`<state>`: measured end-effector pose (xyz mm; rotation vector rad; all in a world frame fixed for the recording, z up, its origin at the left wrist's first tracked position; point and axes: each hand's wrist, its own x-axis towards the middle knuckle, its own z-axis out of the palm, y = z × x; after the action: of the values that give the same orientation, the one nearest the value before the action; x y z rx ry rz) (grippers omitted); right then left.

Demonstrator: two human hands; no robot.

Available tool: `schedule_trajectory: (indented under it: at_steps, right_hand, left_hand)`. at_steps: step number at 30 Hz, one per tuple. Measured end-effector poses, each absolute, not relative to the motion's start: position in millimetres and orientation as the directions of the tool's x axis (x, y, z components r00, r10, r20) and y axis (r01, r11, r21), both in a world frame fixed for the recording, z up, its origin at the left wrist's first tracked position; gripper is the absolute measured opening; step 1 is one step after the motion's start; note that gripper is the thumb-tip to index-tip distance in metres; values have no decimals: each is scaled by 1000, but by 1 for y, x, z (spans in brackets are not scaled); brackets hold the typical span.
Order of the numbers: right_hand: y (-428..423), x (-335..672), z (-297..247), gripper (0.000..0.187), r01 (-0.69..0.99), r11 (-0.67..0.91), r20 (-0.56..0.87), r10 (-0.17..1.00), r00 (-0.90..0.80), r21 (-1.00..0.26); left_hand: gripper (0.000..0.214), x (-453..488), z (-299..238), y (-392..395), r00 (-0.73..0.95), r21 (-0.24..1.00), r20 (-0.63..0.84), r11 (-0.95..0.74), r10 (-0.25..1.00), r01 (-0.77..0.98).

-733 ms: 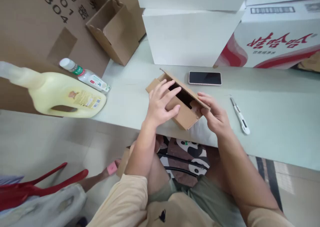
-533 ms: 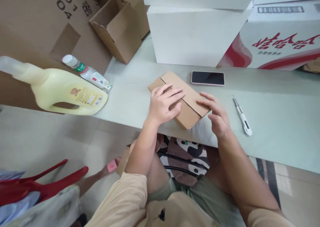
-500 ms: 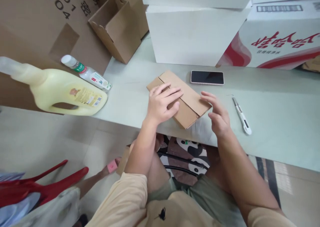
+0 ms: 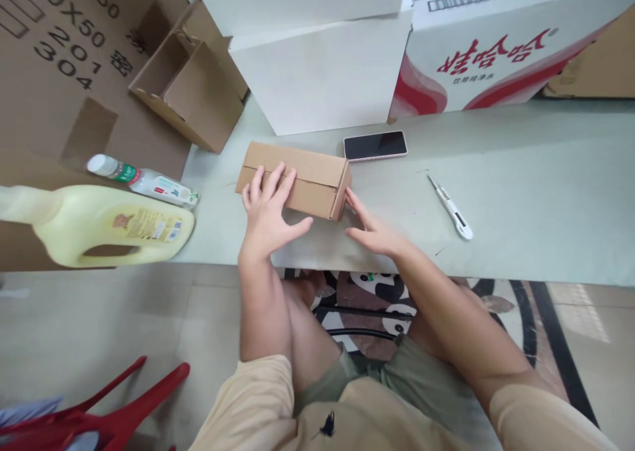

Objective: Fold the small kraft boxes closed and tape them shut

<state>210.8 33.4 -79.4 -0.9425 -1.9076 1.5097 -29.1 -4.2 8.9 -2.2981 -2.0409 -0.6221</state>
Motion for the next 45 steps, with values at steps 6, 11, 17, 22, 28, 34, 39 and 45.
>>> schedule_trajectory:
  at_steps: [6,11,17,22,28,34,39,45]
  right_hand:
    - [40,215,-72,82,180,85,-35,816,-577,-980]
    - [42,212,-75,82,180,117,-5,826,-563,-977]
    - [43,214,-70,73,244,112,-35,849,-527,-963]
    - [41,228,-68,69,286,59,-83,884,-461,-956]
    - [46,249,-67,49,224,115,58,967,-247,-968]
    - [44,252,-49,64,-67,333,337,888,-313,-940]
    - [41,267,-37,45,61,434,411,883,-225,-899]
    - [39,274,-31,36,213,501,448,857,-255,-839]
  left_hand:
    - [67,-16,33,-20,-32,235,251,-29,967,972]
    - [70,-20,36,-9,81,195,221,-125,972,973]
    - [103,-36,46,40,193,108,-46,-187,980,976]
    - [104,-49,59,71,268,203,-59,-251,962,946]
    - [74,-61,59,51,-5,839,166,-138,986,526]
    - [67,11,-15,19,-102,864,-215,140,971,-484]
    - [66,53,-73,17,42,743,-451,401,892,-536]
    - [65,33,-67,16,-251,992,93,-67,964,111]
